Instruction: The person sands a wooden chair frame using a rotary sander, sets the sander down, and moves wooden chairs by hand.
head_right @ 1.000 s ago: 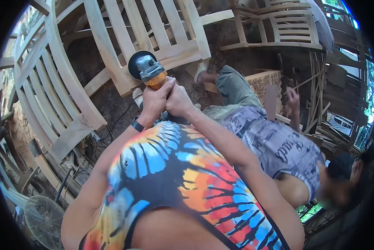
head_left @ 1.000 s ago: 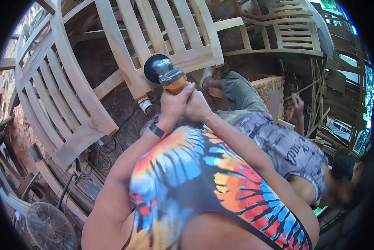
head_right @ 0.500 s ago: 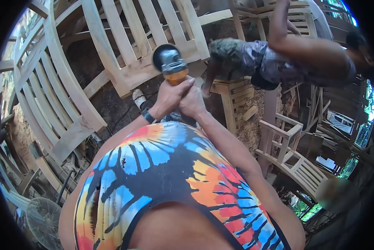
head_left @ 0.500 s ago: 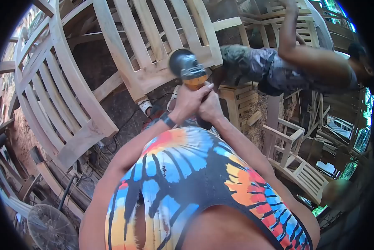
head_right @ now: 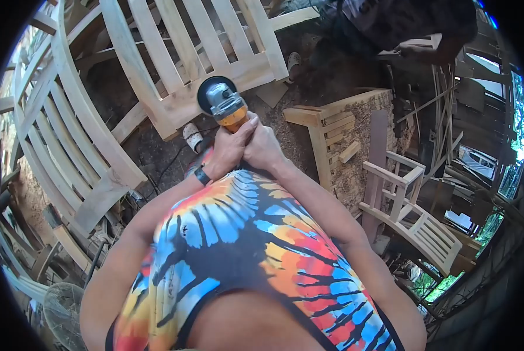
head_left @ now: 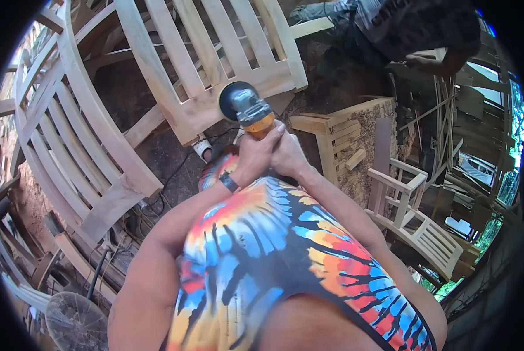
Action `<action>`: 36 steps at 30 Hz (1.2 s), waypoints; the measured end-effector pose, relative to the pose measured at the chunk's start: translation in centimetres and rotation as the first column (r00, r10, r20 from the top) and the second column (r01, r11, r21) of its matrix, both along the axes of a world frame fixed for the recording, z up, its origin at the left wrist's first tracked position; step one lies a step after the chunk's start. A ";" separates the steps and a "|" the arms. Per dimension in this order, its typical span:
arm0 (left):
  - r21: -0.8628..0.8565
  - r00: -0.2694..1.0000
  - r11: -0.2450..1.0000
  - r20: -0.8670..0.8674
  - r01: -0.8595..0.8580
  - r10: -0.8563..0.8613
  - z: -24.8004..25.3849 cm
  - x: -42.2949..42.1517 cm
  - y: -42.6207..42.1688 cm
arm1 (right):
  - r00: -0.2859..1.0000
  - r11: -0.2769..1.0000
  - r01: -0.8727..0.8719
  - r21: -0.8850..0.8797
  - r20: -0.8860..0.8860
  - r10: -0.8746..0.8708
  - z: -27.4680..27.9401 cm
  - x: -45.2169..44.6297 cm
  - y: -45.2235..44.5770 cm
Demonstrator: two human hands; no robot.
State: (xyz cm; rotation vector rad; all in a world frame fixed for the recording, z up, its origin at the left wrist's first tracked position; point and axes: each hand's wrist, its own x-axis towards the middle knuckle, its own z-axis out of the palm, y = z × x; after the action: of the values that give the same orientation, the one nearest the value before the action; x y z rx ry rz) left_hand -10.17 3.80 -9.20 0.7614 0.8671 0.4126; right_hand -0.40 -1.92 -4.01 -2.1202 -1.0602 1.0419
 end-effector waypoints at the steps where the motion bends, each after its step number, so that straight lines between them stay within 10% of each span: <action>1: -0.005 0.998 1.000 0.048 0.028 -0.028 0.3 0.8 0.0 | 0.999 0.999 0.033 -0.021 0.024 -0.032 0.2 0.6 -0.4; 8: 0.173 0.858 0.914 0.317 0.368 -0.405 -0.3 7.2 1.2 | 0.851 0.931 0.344 0.123 0.378 -0.364 0.5 3.1 -2.7; 11: 0.474 0.795 0.647 -0.241 0.597 -0.557 2.5 4.5 2.6 | 0.812 0.867 0.460 0.193 0.303 -0.498 -0.4 4.4 -4.9; 16: 0.690 0.669 0.130 -0.723 0.712 0.175 0.7 -4.6 4.9 | 0.770 0.743 0.630 0.226 -0.055 -0.635 -1.0 5.5 -7.8; 18: 0.501 0.475 0.165 -0.862 0.849 0.176 0.0 -6.5 5.7 | 0.744 0.717 0.668 0.200 -0.162 -0.648 0.1 4.6 -7.9; 28: 0.463 0.456 -0.064 -0.825 0.884 0.333 -4.7 -1.7 4.6 | 0.769 0.749 0.638 0.176 -0.181 -0.613 1.4 4.3 -7.5; 29: 0.657 0.640 0.022 -0.741 0.754 0.201 -5.3 -1.3 4.6 | 0.778 0.755 0.628 0.187 -0.173 -0.604 1.3 4.4 -7.4; 36: 0.516 0.524 -0.116 -0.789 0.849 0.323 -5.0 -6.7 6.1 | 0.888 0.870 0.461 0.176 -0.100 -0.450 1.1 4.4 -6.0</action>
State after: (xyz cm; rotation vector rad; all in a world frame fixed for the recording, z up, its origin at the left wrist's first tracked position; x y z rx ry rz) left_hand -16.91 9.92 -14.20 2.8701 0.9885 0.0899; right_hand 4.01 -7.96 -2.89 -2.0262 -0.5596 0.7277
